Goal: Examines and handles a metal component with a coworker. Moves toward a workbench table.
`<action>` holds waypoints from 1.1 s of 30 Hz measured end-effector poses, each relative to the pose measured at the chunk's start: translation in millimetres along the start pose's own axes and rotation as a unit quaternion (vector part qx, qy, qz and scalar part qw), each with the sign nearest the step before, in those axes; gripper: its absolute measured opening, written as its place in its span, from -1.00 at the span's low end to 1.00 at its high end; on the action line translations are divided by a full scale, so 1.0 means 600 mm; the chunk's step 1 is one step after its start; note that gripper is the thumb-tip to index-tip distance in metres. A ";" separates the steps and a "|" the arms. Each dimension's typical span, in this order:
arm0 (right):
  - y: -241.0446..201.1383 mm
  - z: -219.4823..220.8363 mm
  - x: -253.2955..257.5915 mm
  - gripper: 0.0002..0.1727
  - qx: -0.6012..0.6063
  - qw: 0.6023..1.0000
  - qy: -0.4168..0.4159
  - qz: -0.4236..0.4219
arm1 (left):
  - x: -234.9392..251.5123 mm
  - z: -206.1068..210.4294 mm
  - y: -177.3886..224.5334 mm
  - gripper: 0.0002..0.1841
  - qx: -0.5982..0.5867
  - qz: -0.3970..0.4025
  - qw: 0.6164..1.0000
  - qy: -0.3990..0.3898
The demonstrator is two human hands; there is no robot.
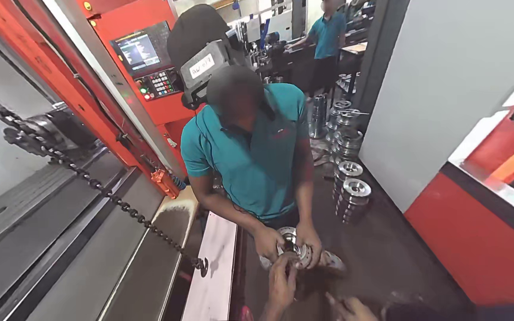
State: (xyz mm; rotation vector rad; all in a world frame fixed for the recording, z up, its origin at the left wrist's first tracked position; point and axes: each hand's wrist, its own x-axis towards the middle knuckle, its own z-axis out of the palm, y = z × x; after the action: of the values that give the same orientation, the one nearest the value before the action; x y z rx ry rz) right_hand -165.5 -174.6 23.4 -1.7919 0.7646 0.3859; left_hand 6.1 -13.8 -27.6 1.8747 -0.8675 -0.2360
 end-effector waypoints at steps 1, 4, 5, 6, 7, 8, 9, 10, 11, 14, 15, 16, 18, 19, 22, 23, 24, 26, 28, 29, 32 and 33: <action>0.000 0.001 0.002 -0.43 -0.006 1.000 0.000 0.000 | -0.001 -0.002 0.004 -0.71 0.004 -0.010 1.000 -0.003; -0.007 0.001 0.016 -0.43 -0.013 1.000 0.011 -0.012 | 0.005 -0.008 0.016 -0.73 0.004 -0.021 1.000 0.005; -0.011 0.000 0.017 -0.43 -0.013 1.000 0.009 -0.013 | 0.006 -0.008 0.017 -0.73 0.007 -0.022 1.000 0.005; -0.013 0.001 0.014 -0.44 -0.015 1.000 0.007 -0.016 | 0.002 -0.005 0.017 -0.73 0.010 -0.023 1.000 0.005; -0.019 0.000 0.015 -0.47 -0.020 1.000 0.005 -0.021 | 0.004 -0.005 0.016 -0.74 0.010 -0.018 1.000 0.005; -0.025 -0.002 0.018 -0.49 -0.029 0.999 0.005 -0.023 | 0.008 -0.006 0.015 -0.75 0.011 -0.015 1.000 0.000; -0.029 -0.003 0.019 -0.50 -0.040 0.999 0.003 -0.020 | 0.007 -0.007 0.016 -0.75 0.014 -0.022 1.000 -0.011; -0.031 -0.002 0.017 -0.52 -0.047 0.999 0.006 -0.017 | 0.004 -0.008 0.018 -0.75 0.014 -0.032 0.999 -0.023; -0.034 -0.003 0.016 -0.52 -0.054 0.998 0.011 -0.018 | 0.003 -0.010 0.021 -0.75 0.015 -0.040 0.999 -0.033; -0.055 -0.010 0.022 -0.53 -0.059 0.997 0.027 -0.046 | 0.020 -0.023 0.030 -0.73 0.032 -0.047 0.997 -0.050; -0.057 -0.010 0.020 -0.53 -0.062 0.996 0.033 -0.047 | 0.019 -0.022 0.032 -0.72 0.039 -0.054 0.996 -0.054; -0.059 -0.009 0.016 -0.53 -0.066 0.996 0.040 -0.044 | 0.016 -0.020 0.034 -0.70 0.048 -0.061 0.995 -0.058; -0.064 -0.007 0.009 -0.54 -0.072 0.995 0.058 -0.044 | 0.013 -0.020 0.038 -0.68 0.069 -0.069 0.992 -0.075; -0.065 -0.006 0.005 -0.54 -0.074 0.994 0.067 -0.047 | 0.014 -0.023 0.043 -0.67 0.081 -0.075 0.990 -0.090; -0.071 0.001 -0.004 -0.51 -0.064 0.992 0.091 -0.053 | 0.027 -0.038 0.046 -0.66 0.120 -0.063 0.982 -0.131; -0.070 0.005 -0.009 -0.49 -0.060 0.992 0.097 -0.049 | 0.029 -0.041 0.044 -0.65 0.128 -0.056 0.980 -0.142; -0.066 0.009 -0.017 -0.48 -0.060 0.992 0.101 -0.045 | 0.029 -0.043 0.044 -0.63 0.129 -0.054 0.978 -0.153; -0.066 0.016 -0.027 -0.48 -0.066 0.991 0.108 -0.043 | 0.041 -0.053 0.048 -0.58 0.133 -0.051 0.974 -0.174; -0.063 0.028 -0.040 -0.50 -0.096 0.989 0.113 -0.014 | 0.045 -0.064 0.057 -0.50 0.158 -0.061 0.964 -0.207; -0.053 0.040 -0.047 -0.51 -0.112 0.987 0.118 0.003 | 0.040 -0.067 0.059 -0.47 0.180 -0.067 0.955 -0.228; -0.052 0.051 -0.032 -0.51 -0.128 0.980 0.153 0.023 | 0.077 -0.076 0.068 -0.50 0.240 -0.056 0.934 -0.259; -0.056 0.058 -0.037 -0.51 -0.129 0.978 0.159 0.030 | 0.080 -0.076 0.074 -0.52 0.254 -0.057 0.926 -0.273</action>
State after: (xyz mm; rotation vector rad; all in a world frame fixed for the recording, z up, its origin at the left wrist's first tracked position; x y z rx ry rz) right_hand -155.8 -128.4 49.0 -2.1082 1.0306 0.2477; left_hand 43.9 -22.5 42.0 2.3978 -1.2852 -0.6839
